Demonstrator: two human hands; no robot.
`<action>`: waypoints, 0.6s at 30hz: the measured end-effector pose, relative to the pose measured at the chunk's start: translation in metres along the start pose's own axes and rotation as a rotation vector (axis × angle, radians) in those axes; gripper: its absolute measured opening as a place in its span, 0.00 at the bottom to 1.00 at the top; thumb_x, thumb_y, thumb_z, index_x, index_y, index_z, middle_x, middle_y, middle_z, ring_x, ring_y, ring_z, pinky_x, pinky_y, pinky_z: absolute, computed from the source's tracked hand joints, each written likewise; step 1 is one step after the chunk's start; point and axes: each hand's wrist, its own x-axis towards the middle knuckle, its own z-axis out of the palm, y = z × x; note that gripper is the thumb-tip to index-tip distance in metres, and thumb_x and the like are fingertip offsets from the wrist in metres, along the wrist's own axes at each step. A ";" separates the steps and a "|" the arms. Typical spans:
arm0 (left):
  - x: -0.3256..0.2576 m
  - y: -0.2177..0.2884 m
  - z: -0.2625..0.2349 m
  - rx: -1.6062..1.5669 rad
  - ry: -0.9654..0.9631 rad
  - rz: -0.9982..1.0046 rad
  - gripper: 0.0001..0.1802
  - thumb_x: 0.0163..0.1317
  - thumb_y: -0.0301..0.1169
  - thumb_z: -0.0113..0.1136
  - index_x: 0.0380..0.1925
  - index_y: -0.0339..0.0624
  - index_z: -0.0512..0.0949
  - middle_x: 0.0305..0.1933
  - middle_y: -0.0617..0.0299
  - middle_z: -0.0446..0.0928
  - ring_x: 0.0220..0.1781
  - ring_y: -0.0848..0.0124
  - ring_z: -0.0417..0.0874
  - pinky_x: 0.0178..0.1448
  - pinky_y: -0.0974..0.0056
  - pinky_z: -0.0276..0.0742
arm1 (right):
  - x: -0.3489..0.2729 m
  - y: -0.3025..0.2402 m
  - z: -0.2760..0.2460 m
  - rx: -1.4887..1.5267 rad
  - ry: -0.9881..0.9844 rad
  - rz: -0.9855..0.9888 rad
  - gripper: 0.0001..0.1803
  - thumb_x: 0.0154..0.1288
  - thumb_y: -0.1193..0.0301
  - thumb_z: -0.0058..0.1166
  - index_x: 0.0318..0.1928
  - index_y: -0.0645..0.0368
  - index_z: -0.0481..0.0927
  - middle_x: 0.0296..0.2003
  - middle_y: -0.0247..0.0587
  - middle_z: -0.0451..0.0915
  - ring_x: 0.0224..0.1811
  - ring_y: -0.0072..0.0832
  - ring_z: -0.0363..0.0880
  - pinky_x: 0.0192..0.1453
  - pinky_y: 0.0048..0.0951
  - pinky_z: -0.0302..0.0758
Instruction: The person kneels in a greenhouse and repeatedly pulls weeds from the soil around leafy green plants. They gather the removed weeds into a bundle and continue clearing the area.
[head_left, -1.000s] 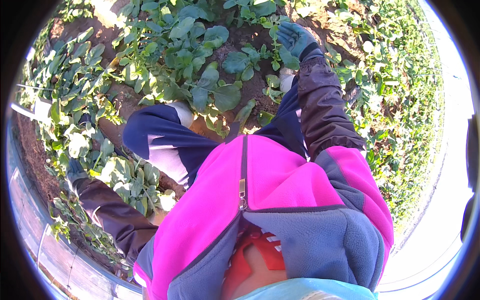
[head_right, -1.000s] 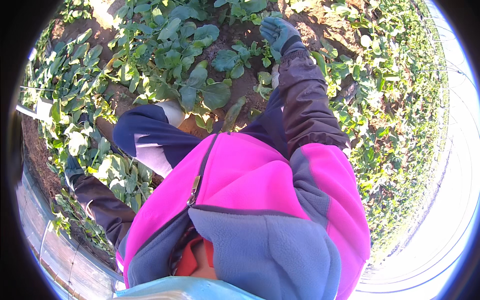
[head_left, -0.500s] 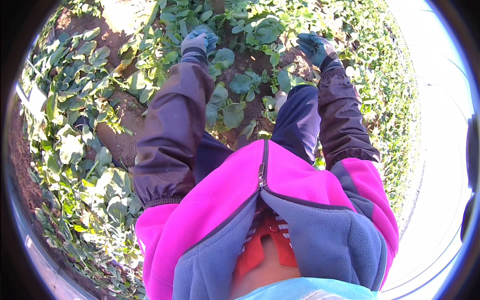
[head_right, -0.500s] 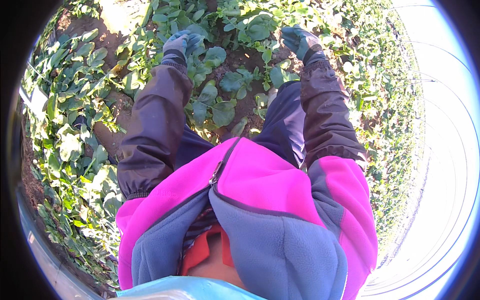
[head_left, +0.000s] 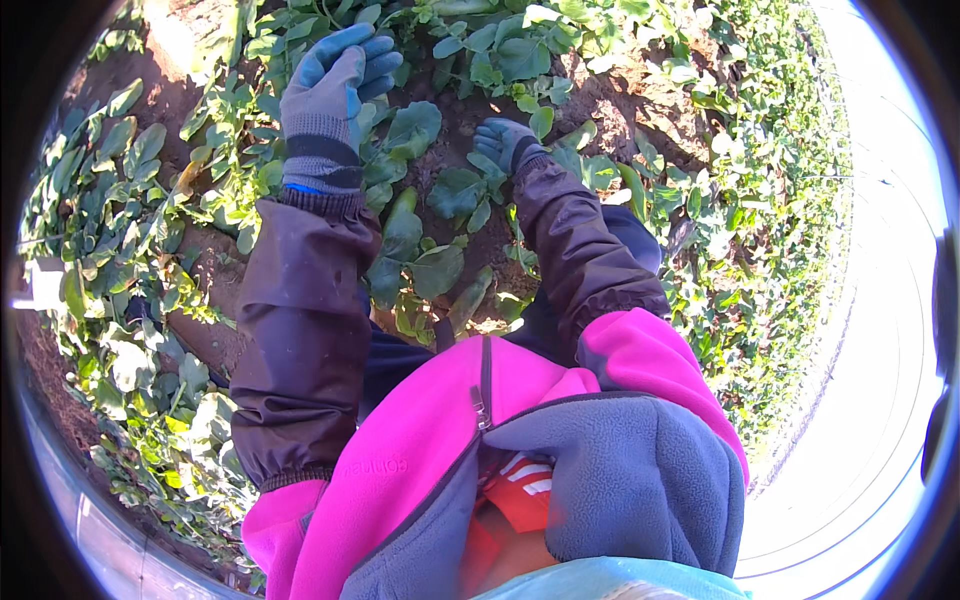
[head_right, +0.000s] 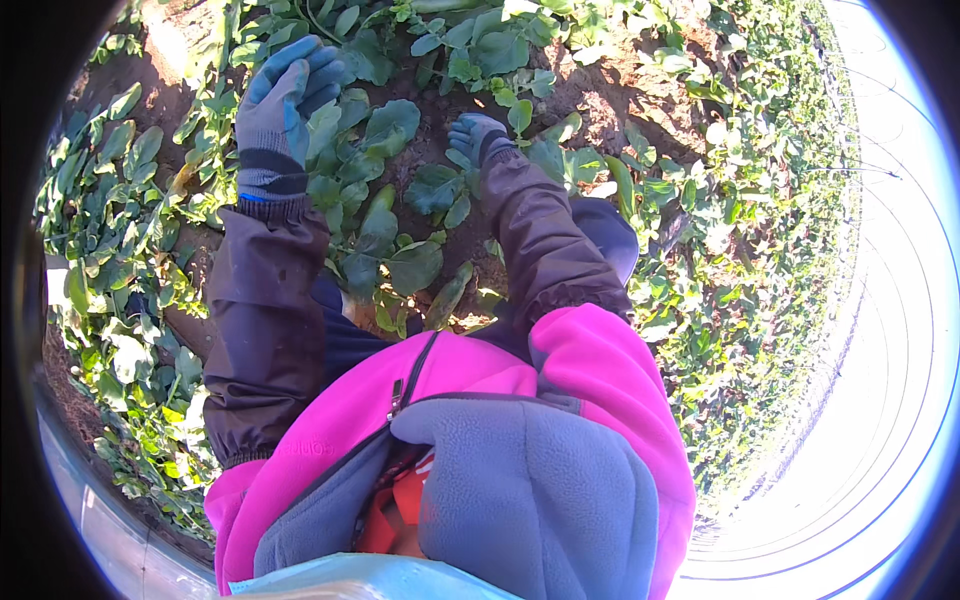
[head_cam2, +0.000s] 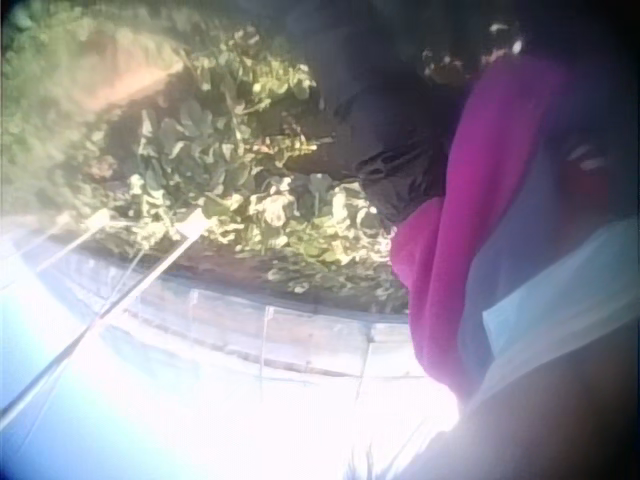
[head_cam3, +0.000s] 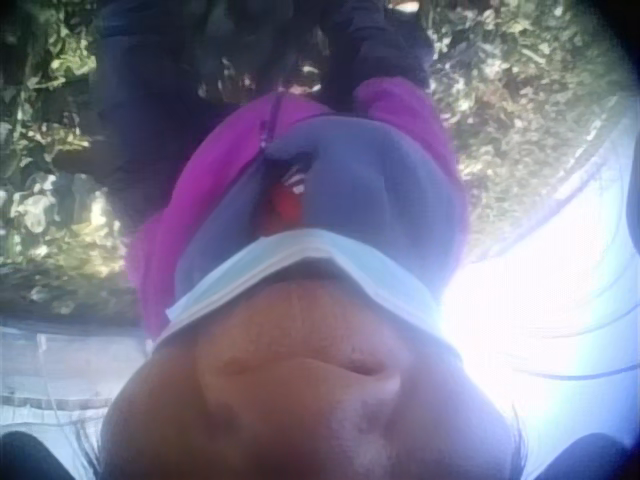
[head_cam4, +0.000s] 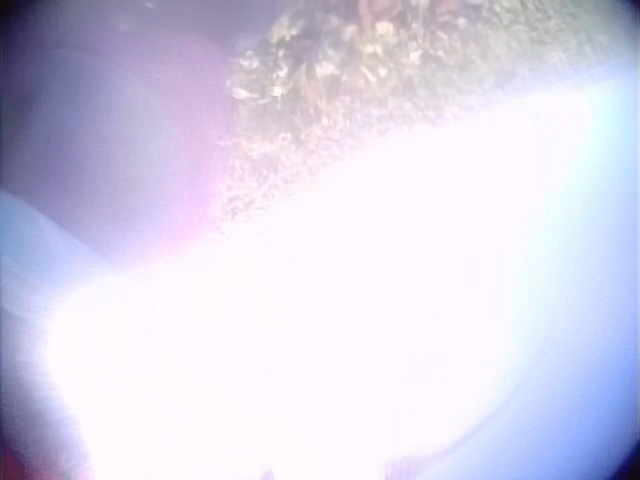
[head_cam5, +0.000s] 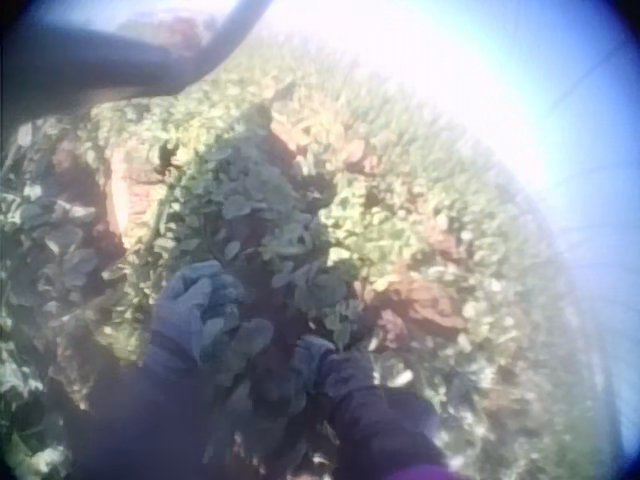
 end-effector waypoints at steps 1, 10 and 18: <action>-0.006 -0.008 0.011 0.064 0.082 -0.076 0.12 0.64 0.23 0.48 0.46 0.36 0.74 0.40 0.53 0.80 0.38 0.67 0.83 0.40 0.67 0.79 | 0.028 0.008 -0.003 0.050 -0.022 -0.033 0.19 0.65 0.68 0.50 0.54 0.59 0.70 0.49 0.44 0.76 0.46 0.40 0.78 0.49 0.39 0.76; 0.011 -0.049 0.040 0.062 0.095 -0.460 0.14 0.65 0.27 0.49 0.49 0.36 0.73 0.43 0.54 0.79 0.39 0.68 0.82 0.41 0.67 0.79 | 0.178 -0.016 -0.004 0.531 0.258 -0.119 0.15 0.64 0.69 0.47 0.50 0.56 0.73 0.49 0.41 0.74 0.53 0.32 0.71 0.60 0.38 0.66; 0.028 -0.063 0.025 0.113 0.172 -0.494 0.15 0.64 0.28 0.50 0.50 0.35 0.72 0.45 0.51 0.78 0.40 0.67 0.82 0.44 0.65 0.79 | 0.217 0.016 -0.056 0.177 0.161 -0.422 0.13 0.63 0.69 0.45 0.47 0.55 0.76 0.45 0.42 0.78 0.48 0.39 0.76 0.51 0.41 0.74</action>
